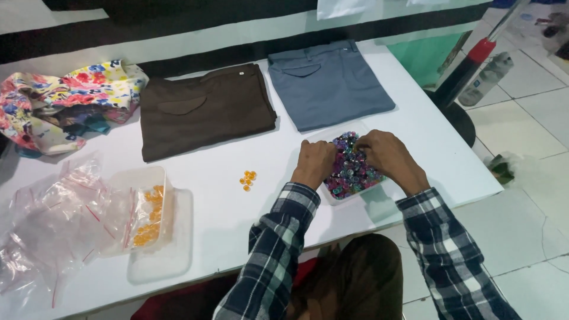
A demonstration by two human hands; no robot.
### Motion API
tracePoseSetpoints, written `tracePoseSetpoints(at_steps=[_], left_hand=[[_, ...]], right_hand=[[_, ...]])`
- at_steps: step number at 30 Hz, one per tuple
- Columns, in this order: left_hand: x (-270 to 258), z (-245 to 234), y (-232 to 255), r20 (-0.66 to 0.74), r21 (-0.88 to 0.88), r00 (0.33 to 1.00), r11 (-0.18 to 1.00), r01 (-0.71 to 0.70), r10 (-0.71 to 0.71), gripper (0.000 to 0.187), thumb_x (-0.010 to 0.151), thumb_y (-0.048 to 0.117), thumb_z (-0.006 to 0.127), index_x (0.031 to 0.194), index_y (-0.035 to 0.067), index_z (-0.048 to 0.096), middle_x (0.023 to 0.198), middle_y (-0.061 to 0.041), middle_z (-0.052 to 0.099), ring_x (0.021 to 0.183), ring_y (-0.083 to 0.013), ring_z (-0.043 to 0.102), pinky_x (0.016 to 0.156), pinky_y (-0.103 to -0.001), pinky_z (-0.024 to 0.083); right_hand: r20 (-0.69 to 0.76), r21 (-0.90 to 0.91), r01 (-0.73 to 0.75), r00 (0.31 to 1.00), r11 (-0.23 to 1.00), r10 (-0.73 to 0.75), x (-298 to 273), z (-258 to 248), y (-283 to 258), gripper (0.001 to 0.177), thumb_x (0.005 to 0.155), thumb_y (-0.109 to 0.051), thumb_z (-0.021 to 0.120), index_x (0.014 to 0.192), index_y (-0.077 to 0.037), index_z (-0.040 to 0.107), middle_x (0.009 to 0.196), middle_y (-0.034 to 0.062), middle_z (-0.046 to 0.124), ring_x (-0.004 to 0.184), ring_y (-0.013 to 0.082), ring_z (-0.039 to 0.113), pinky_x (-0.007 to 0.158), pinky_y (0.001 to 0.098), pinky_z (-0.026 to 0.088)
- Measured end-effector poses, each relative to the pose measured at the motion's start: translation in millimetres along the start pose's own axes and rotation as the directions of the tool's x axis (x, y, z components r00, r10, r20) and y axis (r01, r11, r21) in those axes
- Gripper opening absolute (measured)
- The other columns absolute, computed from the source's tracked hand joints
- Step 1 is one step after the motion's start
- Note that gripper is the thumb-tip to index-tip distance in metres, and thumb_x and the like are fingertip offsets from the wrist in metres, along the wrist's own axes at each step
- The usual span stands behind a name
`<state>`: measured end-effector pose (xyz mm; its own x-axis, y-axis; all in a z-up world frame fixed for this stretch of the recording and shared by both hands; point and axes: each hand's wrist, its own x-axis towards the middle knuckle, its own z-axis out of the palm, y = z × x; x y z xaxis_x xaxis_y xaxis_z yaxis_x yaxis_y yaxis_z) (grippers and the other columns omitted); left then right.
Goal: Picking small yellow beads from a container and placing them into small plastic bags.
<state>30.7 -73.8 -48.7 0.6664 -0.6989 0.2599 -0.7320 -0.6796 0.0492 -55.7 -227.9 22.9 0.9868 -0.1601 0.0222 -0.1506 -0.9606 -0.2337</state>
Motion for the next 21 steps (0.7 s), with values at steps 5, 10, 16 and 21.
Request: tracePoseSetpoints(at_steps=[5, 10, 16, 21], left_hand=[[9.7, 10.6, -0.7, -0.022, -0.069, 1.0, 0.997, 0.016, -0.017, 0.011, 0.082, 0.006, 0.062, 0.079, 0.011, 0.072, 0.066, -0.002, 0.069, 0.063, -0.0229, 0.072, 0.072, -0.037, 0.049], [5.1, 7.3, 3.2, -0.112, 0.003, 0.994, 1.0, 0.004, -0.004, 0.012, 0.08, 0.004, 0.067, 0.073, 0.013, 0.073, 0.058, 0.0, 0.067, 0.058, -0.0185, 0.07, 0.065, -0.032, 0.047], [-1.3, 2.5, -0.4, -0.063, -0.107, 0.998, 0.994, 0.014, -0.021, 0.012, 0.081, 0.002, 0.065, 0.076, 0.009, 0.073, 0.061, -0.005, 0.069, 0.061, -0.0224, 0.072, 0.063, -0.03, 0.05], [-0.5, -2.8, -4.5, 0.002, -0.291, 0.995, 0.952, 0.098, -0.102, 0.017, 0.09, 0.007, 0.062, 0.098, 0.011, 0.076, 0.074, -0.012, 0.074, 0.073, -0.031, 0.075, 0.068, -0.037, 0.059]], right_hand=[[0.015, -0.11, -0.013, 1.0, 0.994, 0.014, 3.0, -1.5, -23.9, 0.027, 0.092, -0.018, 0.067, 0.116, -0.007, 0.072, 0.103, 0.0185, 0.076, 0.101, 0.0363, 0.073, 0.089, 0.0468, 0.059], [0.056, -0.256, 0.062, 0.997, 0.965, -0.049, 20.9, 17.0, -17.7, 0.026, 0.086, -0.017, 0.072, 0.105, 0.0, 0.068, 0.091, 0.0192, 0.075, 0.094, 0.0369, 0.075, 0.083, 0.0493, 0.061], [0.08, -0.326, 0.101, 0.994, 0.94, -0.079, 36.1, 40.0, 0.0, 0.025, 0.082, -0.017, 0.077, 0.097, 0.0, 0.067, 0.081, 0.0172, 0.074, 0.085, 0.0372, 0.076, 0.074, 0.0487, 0.061], [0.173, -0.247, 0.112, 0.982, 0.963, -0.069, 34.6, 21.5, -0.4, 0.025, 0.082, -0.014, 0.074, 0.104, -0.001, 0.075, 0.091, 0.0184, 0.077, 0.094, 0.0401, 0.076, 0.082, 0.0521, 0.06]])
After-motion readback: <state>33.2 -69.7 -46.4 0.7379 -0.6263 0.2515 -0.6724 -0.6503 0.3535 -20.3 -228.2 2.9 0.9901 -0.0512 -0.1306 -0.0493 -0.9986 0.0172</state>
